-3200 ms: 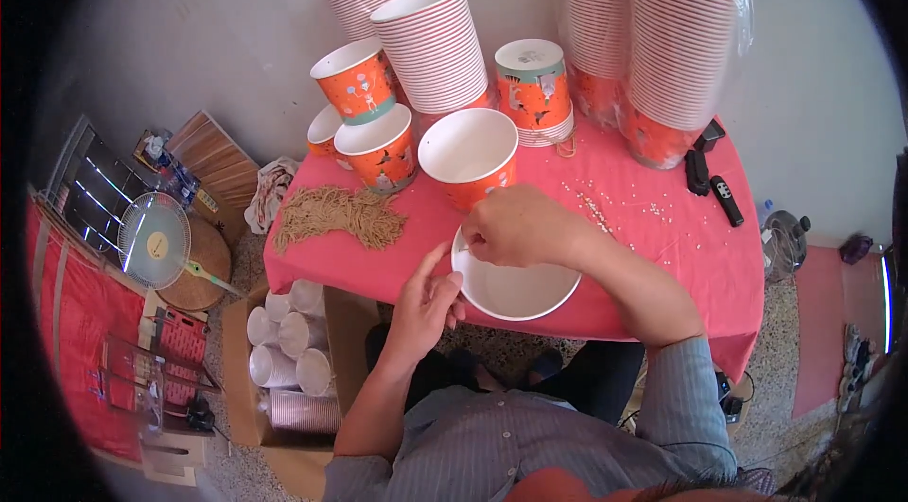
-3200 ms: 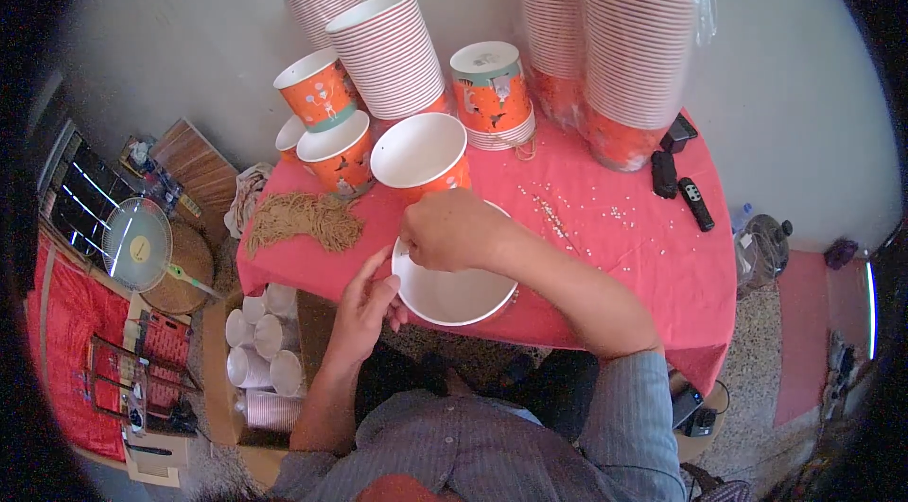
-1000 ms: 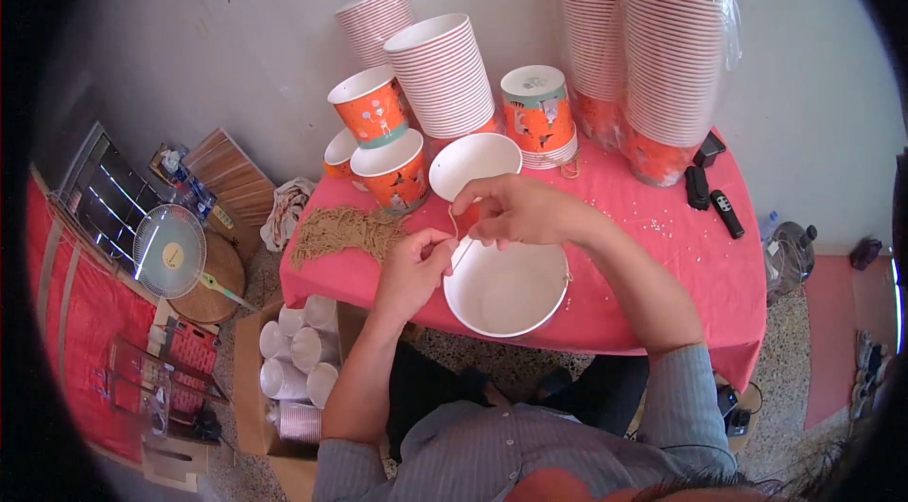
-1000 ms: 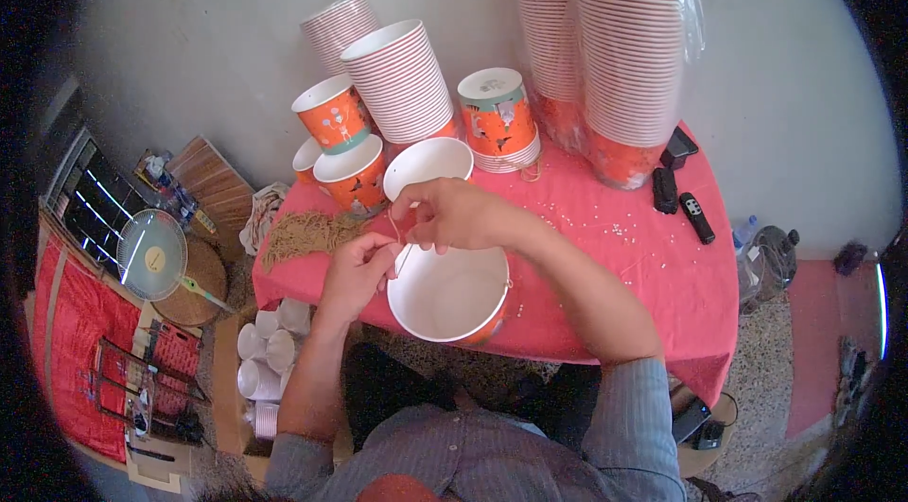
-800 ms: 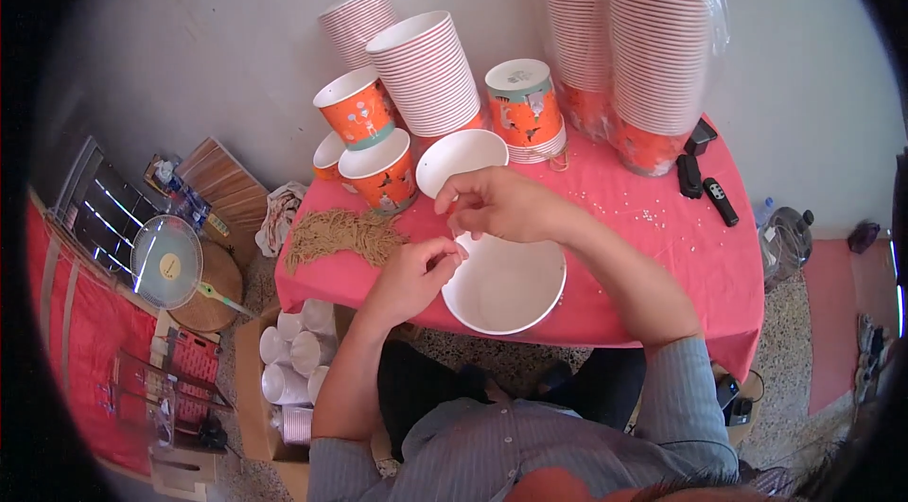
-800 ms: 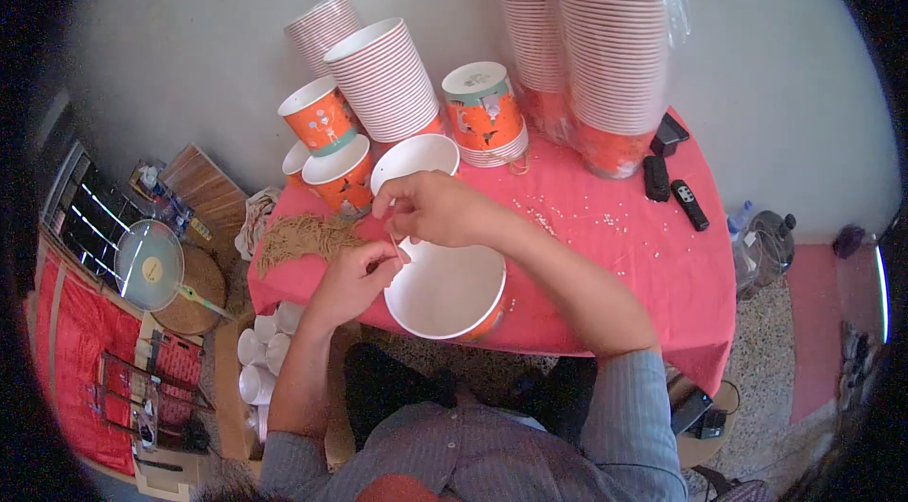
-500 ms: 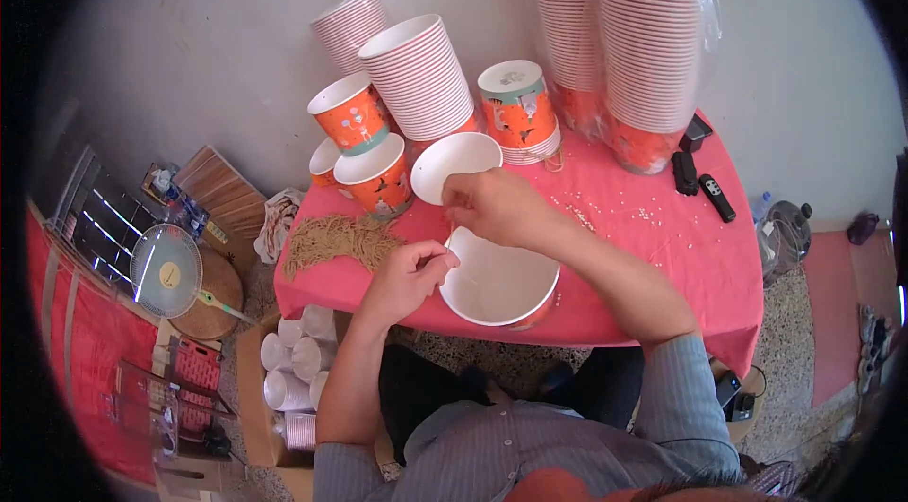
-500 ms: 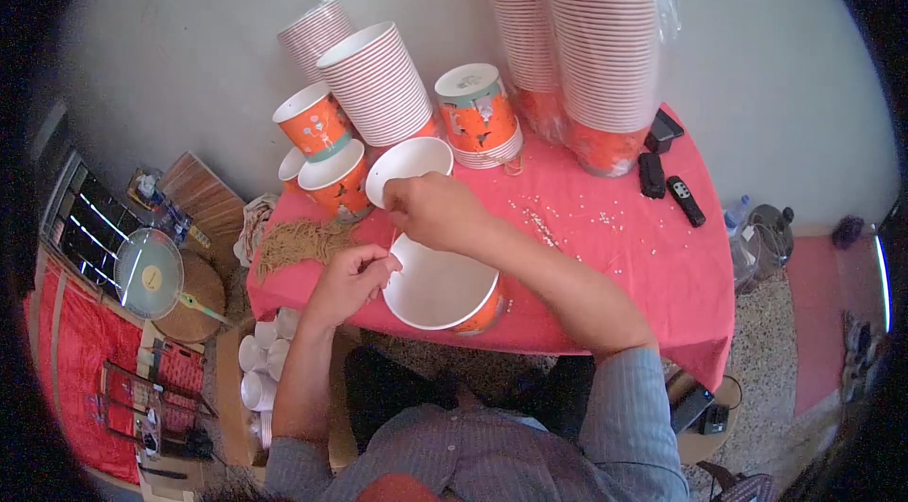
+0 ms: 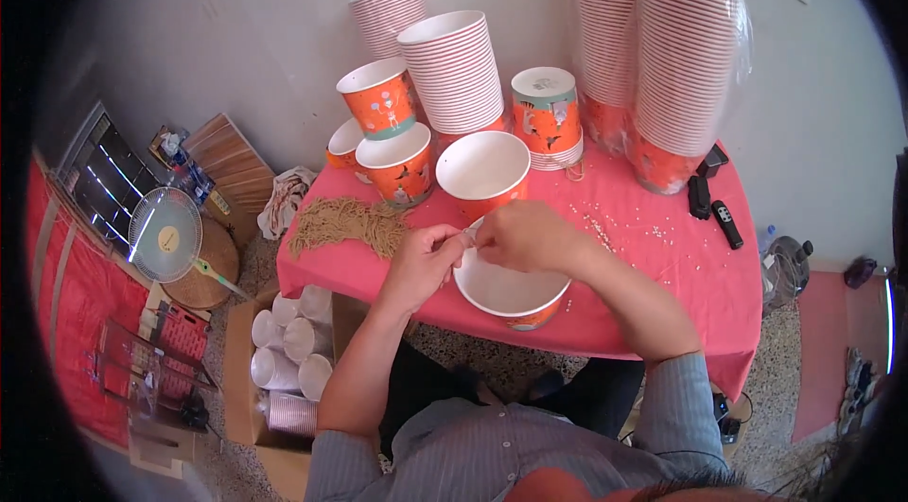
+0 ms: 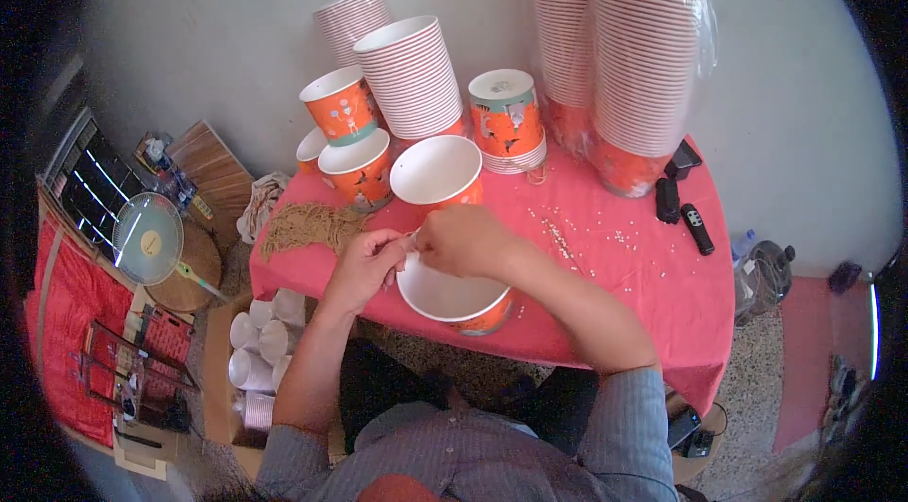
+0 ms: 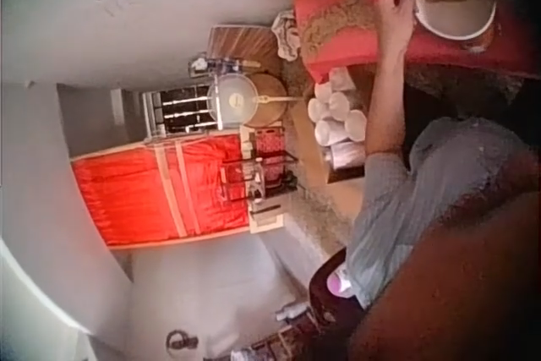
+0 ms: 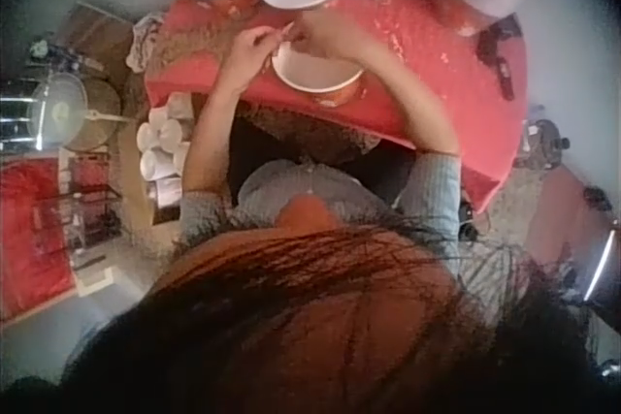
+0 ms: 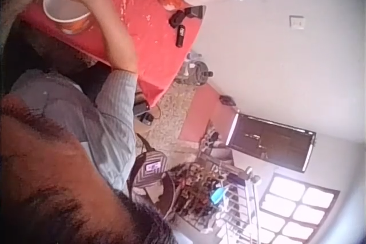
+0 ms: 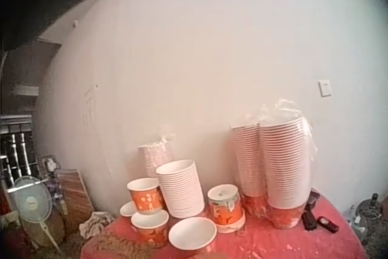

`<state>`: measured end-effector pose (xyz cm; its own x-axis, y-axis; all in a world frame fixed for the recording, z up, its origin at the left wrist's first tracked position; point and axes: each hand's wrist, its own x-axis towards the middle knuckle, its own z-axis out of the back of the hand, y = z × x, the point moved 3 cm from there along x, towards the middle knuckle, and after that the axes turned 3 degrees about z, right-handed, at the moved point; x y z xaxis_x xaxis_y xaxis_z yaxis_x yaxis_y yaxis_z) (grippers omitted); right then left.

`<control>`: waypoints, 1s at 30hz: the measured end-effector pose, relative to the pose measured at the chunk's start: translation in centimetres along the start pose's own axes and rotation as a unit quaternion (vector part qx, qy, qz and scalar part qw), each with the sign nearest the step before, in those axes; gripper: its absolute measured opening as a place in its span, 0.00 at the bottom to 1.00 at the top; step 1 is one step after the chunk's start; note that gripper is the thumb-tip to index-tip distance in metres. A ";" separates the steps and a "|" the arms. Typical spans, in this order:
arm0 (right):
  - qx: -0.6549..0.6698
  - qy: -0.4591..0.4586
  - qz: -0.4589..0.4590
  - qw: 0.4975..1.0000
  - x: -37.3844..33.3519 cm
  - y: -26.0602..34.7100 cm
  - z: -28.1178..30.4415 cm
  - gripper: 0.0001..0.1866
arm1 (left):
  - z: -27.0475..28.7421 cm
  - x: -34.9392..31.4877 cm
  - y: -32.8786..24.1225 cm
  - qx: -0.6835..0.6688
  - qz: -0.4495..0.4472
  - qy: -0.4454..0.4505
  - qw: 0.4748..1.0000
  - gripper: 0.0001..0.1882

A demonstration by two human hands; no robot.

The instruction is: Manually attaching plastic-tipped strings to paper food containers at a workstation.

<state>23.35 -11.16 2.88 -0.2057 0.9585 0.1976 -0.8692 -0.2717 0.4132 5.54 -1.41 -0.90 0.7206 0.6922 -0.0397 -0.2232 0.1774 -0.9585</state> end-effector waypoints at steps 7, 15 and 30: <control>0.121 -0.067 0.019 0.990 -0.7 -1.4 2.8 0.10 | 0.4 -0.6 0.1 -0.013 0.012 0.000 1.000 0.10; 0.284 -0.152 0.012 0.947 0.2 -1.6 2.0 0.08 | -0.1 -0.6 -0.2 -0.006 0.000 0.007 1.000 0.12; 0.010 -0.024 0.048 0.999 -1.6 -0.4 3.0 0.07 | -0.3 -0.9 -0.3 -0.020 0.010 -0.001 1.000 0.08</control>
<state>25.37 -12.85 5.07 -0.2643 0.9230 0.2796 -0.8376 -0.3634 0.4078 5.16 -2.27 -0.67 0.7153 0.6964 -0.0584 -0.2113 0.1358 -0.9680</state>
